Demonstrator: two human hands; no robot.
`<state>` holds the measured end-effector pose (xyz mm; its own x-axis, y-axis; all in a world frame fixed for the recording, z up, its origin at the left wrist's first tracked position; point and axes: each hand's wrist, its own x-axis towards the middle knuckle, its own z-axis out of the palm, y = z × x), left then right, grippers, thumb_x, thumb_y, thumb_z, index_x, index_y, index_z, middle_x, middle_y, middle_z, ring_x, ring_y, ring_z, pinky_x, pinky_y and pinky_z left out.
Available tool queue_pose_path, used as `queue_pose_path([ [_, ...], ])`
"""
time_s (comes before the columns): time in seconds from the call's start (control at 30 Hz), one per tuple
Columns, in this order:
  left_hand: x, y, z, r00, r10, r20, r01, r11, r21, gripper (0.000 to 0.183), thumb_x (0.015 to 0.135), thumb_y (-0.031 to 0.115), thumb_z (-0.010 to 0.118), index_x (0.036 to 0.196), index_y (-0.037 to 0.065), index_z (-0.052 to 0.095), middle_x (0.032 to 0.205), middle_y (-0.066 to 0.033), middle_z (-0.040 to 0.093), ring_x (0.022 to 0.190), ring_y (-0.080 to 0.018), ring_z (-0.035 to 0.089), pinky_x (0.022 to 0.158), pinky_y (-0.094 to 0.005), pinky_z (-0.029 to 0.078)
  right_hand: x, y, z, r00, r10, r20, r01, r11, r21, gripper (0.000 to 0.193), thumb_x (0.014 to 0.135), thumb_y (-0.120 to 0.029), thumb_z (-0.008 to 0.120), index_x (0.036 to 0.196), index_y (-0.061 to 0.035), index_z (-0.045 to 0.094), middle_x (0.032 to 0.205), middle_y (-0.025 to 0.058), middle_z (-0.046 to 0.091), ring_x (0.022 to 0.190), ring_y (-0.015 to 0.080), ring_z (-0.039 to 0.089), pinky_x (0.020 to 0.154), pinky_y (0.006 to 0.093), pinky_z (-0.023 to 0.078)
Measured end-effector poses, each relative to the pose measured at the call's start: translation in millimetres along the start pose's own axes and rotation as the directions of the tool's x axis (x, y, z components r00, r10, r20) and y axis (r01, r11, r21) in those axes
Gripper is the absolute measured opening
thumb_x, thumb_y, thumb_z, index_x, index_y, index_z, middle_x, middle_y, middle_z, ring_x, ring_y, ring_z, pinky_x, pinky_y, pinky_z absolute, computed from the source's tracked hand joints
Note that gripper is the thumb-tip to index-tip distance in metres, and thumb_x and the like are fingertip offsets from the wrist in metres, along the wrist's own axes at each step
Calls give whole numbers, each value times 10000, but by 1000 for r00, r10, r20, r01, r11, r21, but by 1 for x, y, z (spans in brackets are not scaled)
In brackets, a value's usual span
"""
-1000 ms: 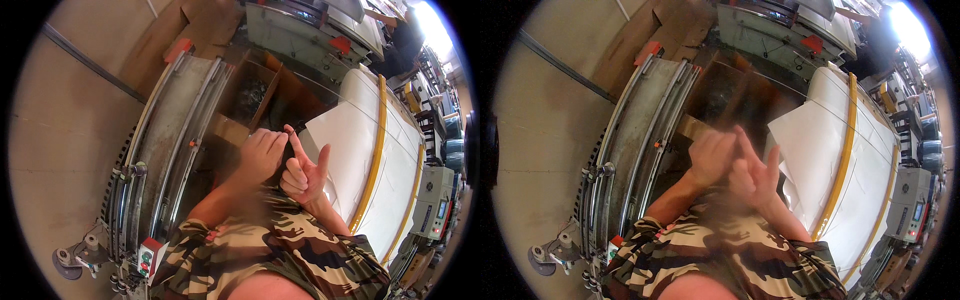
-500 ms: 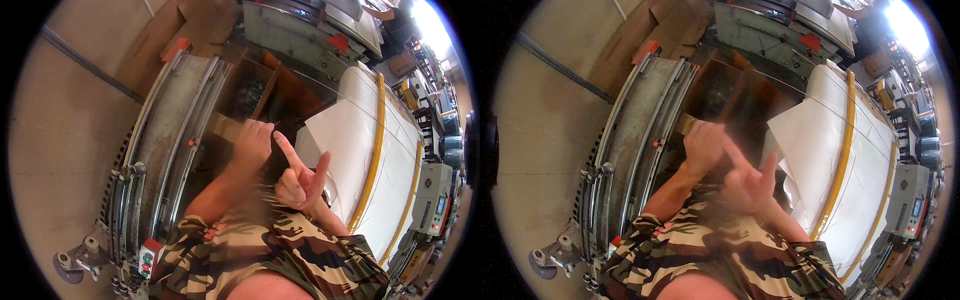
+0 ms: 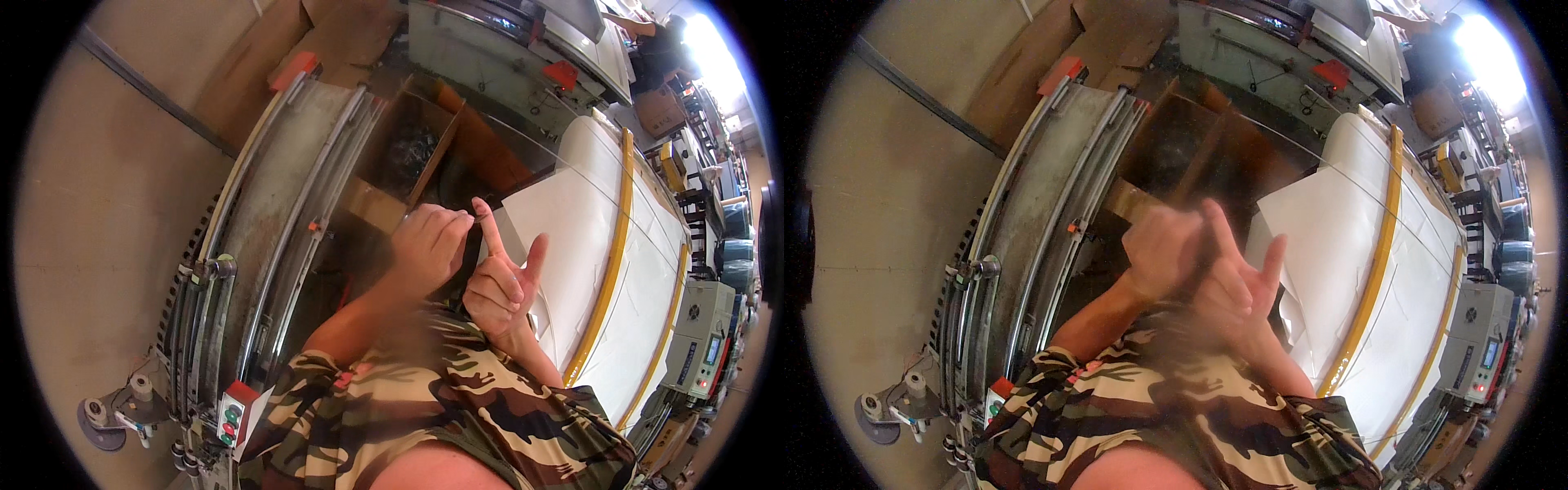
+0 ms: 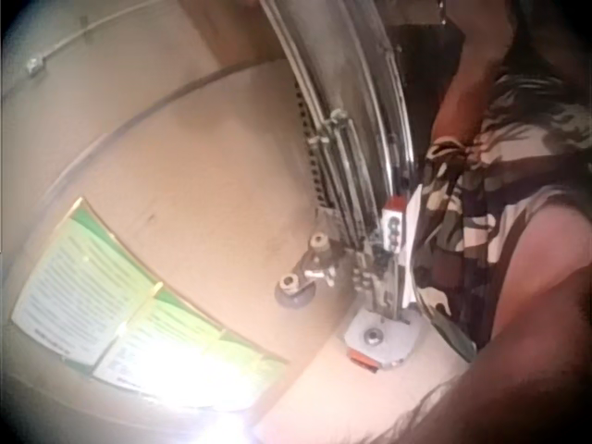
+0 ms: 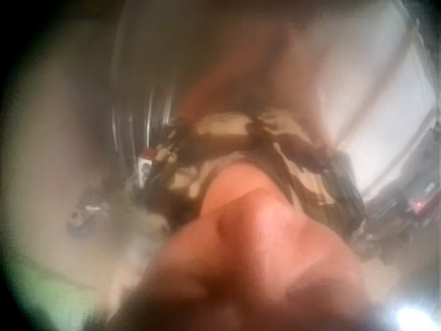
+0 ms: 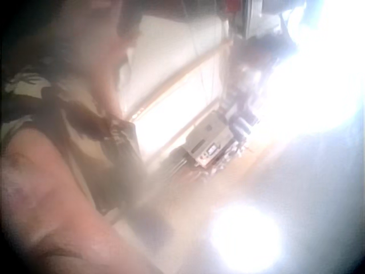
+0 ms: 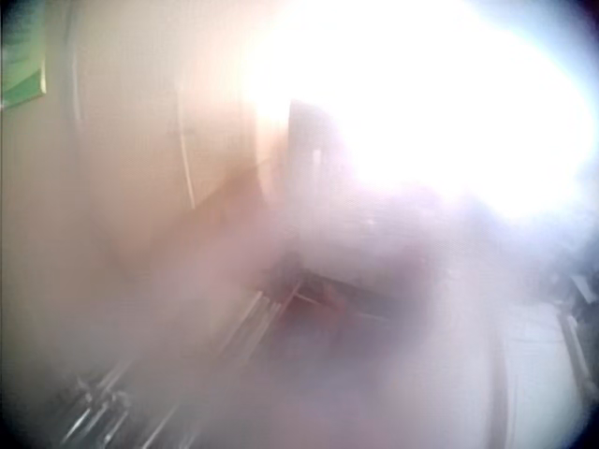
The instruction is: The person operates a large industrial fabric or paper rolling machine, handling sheets of material and adjusting the rollers by hand.
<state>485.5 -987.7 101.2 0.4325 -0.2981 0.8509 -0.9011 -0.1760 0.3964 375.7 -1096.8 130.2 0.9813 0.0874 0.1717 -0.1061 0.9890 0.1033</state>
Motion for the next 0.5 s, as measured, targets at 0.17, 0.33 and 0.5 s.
queue_pose_path([
  [0.17, 0, -1, 4, 999, -48, 10, 48, 997, 55, 242, 774, -33, 701, 995, 31, 627, 888, -87, 661, 735, -262, 639, 599, -348, 511, -1, 3, -2, 999, 31, 23, -32, 999, 39, 881, 995, -666, 440, 1627, -269, -29, 571, 57, 491, 434, 119, 470, 392, 226, 421],
  [0.33, 4, -3, 6, 998, 0, -64, 4, 998, 55, 224, 776, -41, 690, 980, 26, 626, 865, -92, 655, 721, -263, 627, 594, -349, 509, -1, 4, -4, 999, 46, 17, -47, 998, 47, 862, 994, -672, 432, 1629, -276, 5, 559, 54, 482, 423, 111, 451, 388, 220, 414],
  [0.5, 6, -2, 6, 997, 15, -69, -10, 997, 75, 217, 774, -43, 685, 972, 22, 625, 851, -95, 649, 716, -264, 622, 592, -347, 506, -3, 6, -3, 999, 38, -22, -38, 999, 21, 860, 988, -690, 419, 1632, -268, 34, 572, 52, 491, 420, 112, 431, 387, 217, 403],
])
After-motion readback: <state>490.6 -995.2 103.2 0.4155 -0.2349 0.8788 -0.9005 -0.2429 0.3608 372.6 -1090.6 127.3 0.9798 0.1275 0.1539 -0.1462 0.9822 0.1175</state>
